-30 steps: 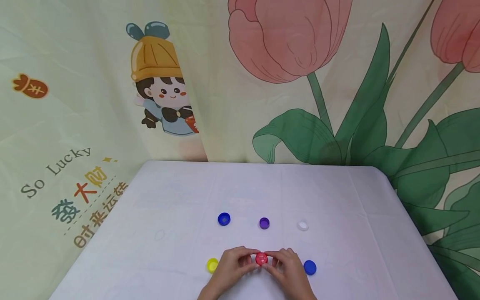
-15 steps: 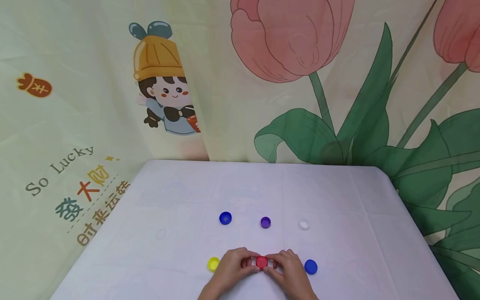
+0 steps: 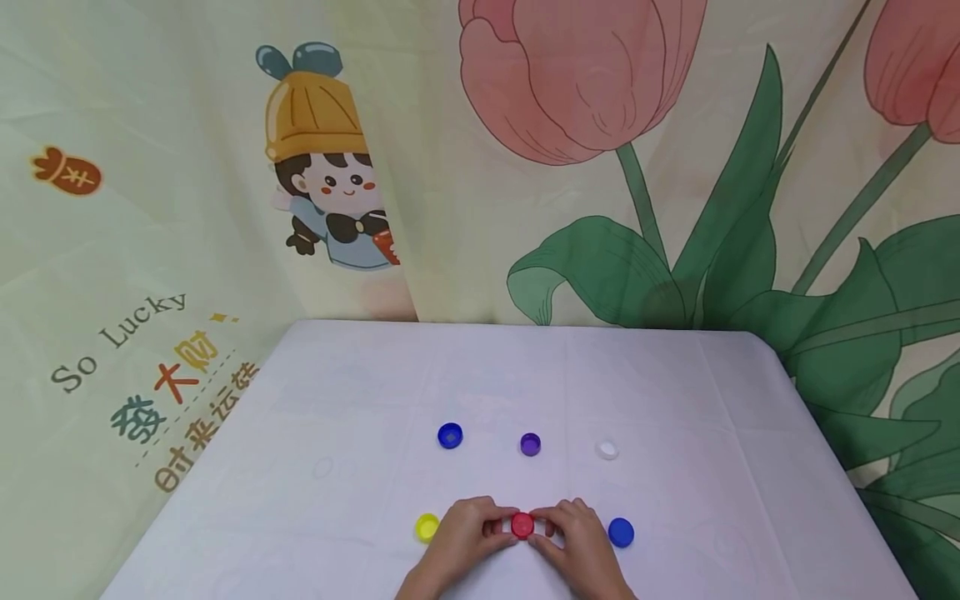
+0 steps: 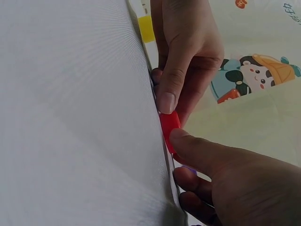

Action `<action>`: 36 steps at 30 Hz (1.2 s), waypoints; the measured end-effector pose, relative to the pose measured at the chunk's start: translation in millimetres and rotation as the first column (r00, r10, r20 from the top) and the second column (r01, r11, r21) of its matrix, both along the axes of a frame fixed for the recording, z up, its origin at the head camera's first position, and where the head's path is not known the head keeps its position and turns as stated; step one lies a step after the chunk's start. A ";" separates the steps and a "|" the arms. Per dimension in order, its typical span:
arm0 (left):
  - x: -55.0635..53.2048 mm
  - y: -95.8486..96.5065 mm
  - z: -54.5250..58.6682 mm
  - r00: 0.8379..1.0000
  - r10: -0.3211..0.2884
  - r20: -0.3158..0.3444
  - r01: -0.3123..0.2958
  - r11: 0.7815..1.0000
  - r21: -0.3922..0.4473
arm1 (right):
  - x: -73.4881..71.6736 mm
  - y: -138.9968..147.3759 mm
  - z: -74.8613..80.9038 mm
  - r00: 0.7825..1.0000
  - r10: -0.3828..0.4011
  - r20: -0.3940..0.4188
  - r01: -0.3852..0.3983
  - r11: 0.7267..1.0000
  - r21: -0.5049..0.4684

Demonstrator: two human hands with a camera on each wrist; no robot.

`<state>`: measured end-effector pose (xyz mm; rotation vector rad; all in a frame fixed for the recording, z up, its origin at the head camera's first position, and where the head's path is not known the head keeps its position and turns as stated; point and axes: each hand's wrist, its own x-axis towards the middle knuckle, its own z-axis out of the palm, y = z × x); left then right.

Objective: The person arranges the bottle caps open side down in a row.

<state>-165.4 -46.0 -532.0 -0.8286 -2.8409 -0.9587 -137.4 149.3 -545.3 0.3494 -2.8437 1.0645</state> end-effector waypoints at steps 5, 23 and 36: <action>0.8 -1.1 4.4 1.000 -0.003 0.011 0.004 1.000 -0.028 | -0.7 -0.3 4.6 0.999 -0.011 0.032 0.010 1.000 0.029; -3.4 -81.6 26.1 0.993 0.112 -0.041 -0.096 0.955 0.282 | -1.6 -37.8 19.2 0.986 -0.031 -0.162 -0.009 0.971 -0.239; -1.4 -123.9 10.8 0.992 0.105 0.074 -0.121 0.954 0.276 | -4.3 -107.1 21.2 0.982 0.092 -0.167 -0.149 0.918 -0.366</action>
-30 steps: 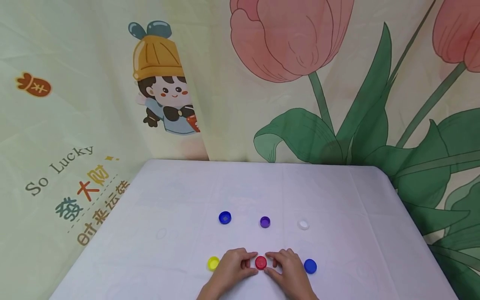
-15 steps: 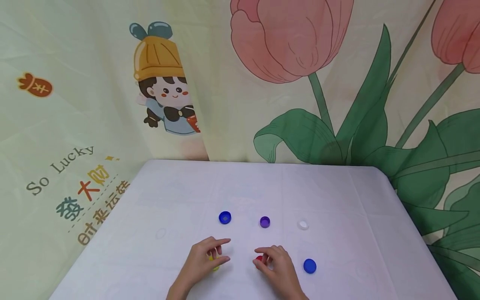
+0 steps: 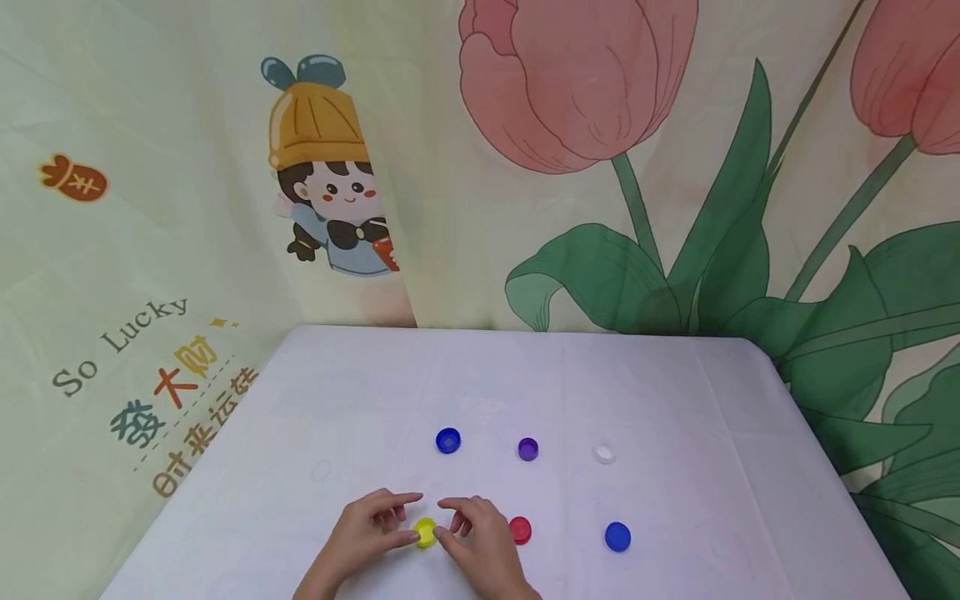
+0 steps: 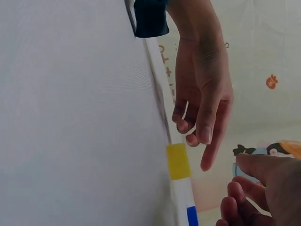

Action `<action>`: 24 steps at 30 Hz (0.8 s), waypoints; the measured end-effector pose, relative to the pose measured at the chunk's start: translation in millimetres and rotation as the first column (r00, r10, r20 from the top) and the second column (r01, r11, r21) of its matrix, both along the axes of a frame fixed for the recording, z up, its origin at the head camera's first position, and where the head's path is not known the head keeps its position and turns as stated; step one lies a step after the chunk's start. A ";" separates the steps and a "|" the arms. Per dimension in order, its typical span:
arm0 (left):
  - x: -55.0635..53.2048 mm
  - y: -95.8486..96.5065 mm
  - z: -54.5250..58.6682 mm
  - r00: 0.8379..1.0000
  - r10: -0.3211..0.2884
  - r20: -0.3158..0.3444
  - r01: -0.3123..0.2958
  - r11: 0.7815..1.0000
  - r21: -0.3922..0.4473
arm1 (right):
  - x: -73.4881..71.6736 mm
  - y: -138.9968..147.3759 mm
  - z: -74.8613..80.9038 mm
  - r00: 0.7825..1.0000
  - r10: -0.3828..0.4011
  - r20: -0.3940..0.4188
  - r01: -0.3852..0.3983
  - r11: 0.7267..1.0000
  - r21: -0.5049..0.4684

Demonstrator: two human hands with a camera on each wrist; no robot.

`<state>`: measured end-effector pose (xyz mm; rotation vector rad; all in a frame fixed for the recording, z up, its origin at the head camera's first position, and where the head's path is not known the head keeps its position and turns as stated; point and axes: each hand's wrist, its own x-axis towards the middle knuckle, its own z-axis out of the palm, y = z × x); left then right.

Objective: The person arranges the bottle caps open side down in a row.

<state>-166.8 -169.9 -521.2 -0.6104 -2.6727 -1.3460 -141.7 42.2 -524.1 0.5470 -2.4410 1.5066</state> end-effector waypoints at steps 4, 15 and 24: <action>-1.3 -5.0 -8.2 1.000 -0.024 0.018 0.024 1.000 -0.007 | -2.2 -9.3 -8.0 0.996 0.009 0.089 -0.012 0.999 0.035; -0.5 -7.6 -11.4 0.998 -0.037 0.056 0.041 0.996 -0.076 | -4.8 -12.1 -17.3 0.966 0.062 0.253 -0.105 0.981 0.161; 0.3 -4.0 -10.0 0.998 -0.054 0.034 0.055 0.997 -0.053 | -6.7 -11.5 -18.4 0.965 0.044 0.257 -0.083 0.987 0.140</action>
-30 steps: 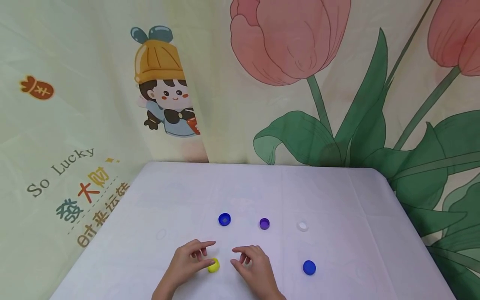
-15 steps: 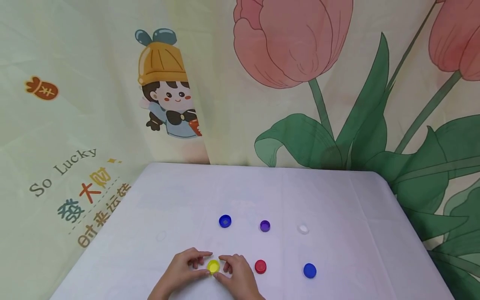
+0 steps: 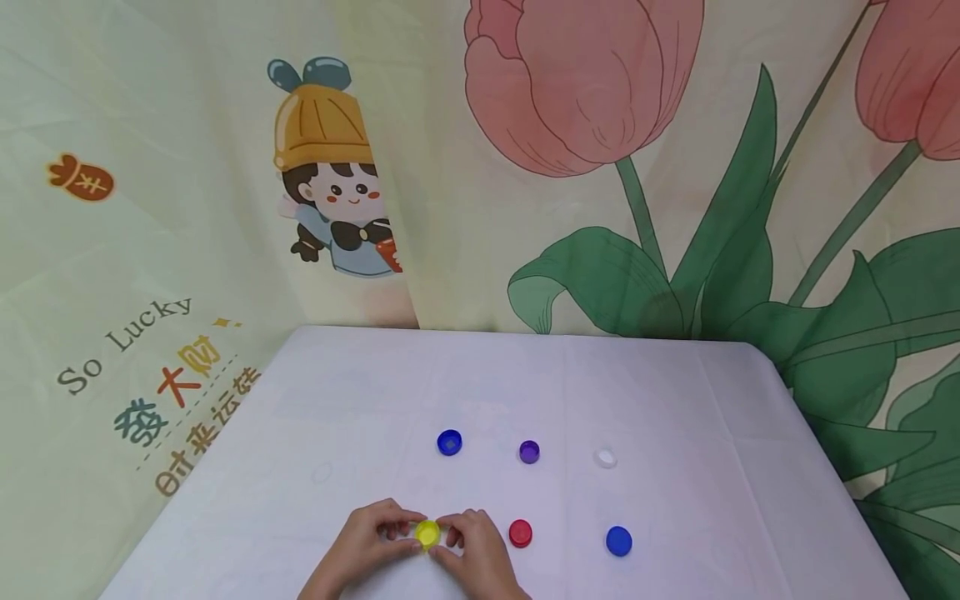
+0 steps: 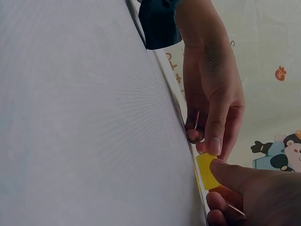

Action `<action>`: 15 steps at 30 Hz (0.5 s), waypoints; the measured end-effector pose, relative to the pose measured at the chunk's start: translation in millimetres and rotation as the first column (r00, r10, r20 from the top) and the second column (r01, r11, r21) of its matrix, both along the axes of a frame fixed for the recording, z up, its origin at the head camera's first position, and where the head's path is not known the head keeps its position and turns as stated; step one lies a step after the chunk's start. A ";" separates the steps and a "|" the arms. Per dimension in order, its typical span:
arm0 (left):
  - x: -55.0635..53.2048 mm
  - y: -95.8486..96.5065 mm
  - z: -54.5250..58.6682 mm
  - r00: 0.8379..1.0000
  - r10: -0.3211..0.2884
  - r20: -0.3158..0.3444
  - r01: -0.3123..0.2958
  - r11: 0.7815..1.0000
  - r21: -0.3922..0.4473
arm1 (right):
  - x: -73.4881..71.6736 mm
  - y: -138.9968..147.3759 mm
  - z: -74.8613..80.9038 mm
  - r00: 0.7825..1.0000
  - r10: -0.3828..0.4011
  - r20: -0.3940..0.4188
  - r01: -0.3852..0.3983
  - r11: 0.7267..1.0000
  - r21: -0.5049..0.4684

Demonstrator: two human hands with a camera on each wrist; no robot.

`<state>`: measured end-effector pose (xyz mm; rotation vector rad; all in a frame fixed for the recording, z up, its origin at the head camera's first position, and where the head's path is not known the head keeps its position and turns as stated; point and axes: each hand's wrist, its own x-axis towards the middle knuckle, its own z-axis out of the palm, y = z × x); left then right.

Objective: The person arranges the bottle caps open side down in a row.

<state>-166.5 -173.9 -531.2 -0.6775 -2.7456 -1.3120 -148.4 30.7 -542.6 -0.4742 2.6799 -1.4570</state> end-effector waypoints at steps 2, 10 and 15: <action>0.6 1.0 0.9 1.000 -0.006 -0.008 0.006 1.000 0.014 | 0.6 0.5 0.7 1.000 0.000 -0.011 -0.001 0.999 -0.032; 2.5 8.6 8.9 0.990 -0.032 -0.135 0.046 0.994 0.103 | -0.2 6.7 5.7 0.989 -0.029 -0.146 0.008 0.989 -0.146; 0.9 19.6 23.2 0.985 -0.020 -0.171 0.049 0.985 0.165 | -3.1 14.4 16.2 0.966 -0.074 -0.247 0.031 0.984 -0.175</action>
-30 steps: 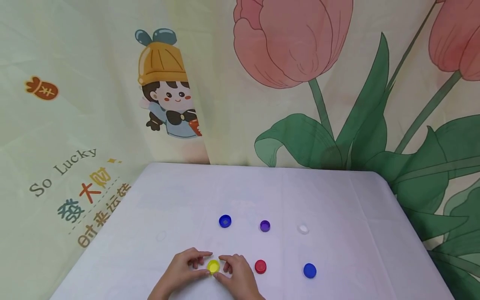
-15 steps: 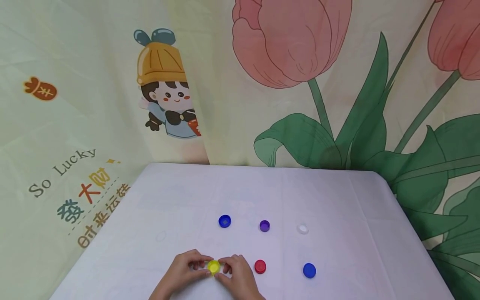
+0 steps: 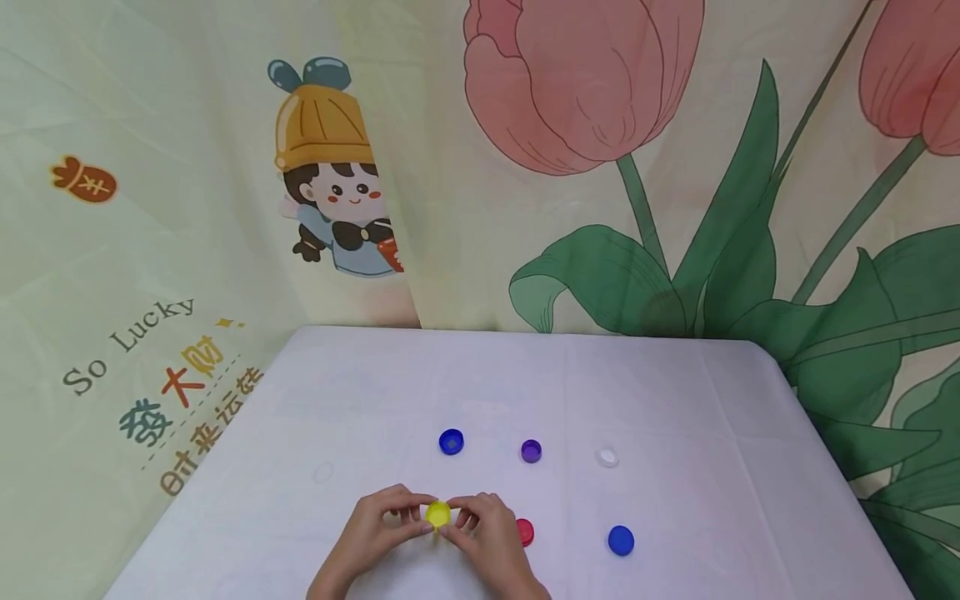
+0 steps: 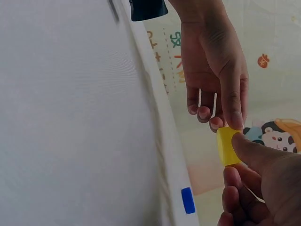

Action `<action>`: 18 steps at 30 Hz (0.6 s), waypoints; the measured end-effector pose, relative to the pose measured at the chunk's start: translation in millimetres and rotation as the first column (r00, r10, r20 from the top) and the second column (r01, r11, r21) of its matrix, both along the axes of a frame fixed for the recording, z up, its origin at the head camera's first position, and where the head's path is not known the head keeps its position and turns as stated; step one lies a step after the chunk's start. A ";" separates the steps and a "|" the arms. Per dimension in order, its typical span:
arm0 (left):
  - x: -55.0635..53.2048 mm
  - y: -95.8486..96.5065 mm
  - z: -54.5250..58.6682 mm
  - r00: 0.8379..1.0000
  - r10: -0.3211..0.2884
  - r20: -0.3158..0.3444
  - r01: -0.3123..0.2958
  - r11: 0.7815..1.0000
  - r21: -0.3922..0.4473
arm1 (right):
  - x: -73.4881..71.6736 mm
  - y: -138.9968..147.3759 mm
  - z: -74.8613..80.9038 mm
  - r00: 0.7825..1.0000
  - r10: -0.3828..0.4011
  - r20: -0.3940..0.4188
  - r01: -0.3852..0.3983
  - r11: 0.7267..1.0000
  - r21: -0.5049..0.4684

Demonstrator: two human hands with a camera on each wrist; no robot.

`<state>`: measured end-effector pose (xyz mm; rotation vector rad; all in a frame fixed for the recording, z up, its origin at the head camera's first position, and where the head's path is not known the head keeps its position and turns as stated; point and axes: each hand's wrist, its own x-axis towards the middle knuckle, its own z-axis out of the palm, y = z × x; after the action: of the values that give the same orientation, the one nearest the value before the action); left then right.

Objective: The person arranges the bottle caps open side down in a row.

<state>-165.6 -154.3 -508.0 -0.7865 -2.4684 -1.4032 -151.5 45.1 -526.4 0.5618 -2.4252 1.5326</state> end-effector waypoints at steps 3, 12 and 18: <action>-2.1 7.7 9.3 1.000 -0.003 -0.007 0.003 1.000 0.029 | -0.6 6.4 9.7 1.000 -0.018 -0.017 0.018 0.999 -0.028; -3.8 25.0 24.1 1.000 -0.017 -0.001 0.017 0.998 0.065 | 1.0 24.7 29.9 0.999 -0.049 -0.014 0.048 0.998 -0.041; 1.6 36.7 39.5 1.000 0.005 0.025 -0.006 0.997 0.075 | -2.3 31.8 28.5 0.998 -0.058 -0.040 0.057 0.998 -0.030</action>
<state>-164.0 -117.6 -468.5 -0.7506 -2.4185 -1.5022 -153.7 76.9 -497.8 0.5085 -2.3634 1.5162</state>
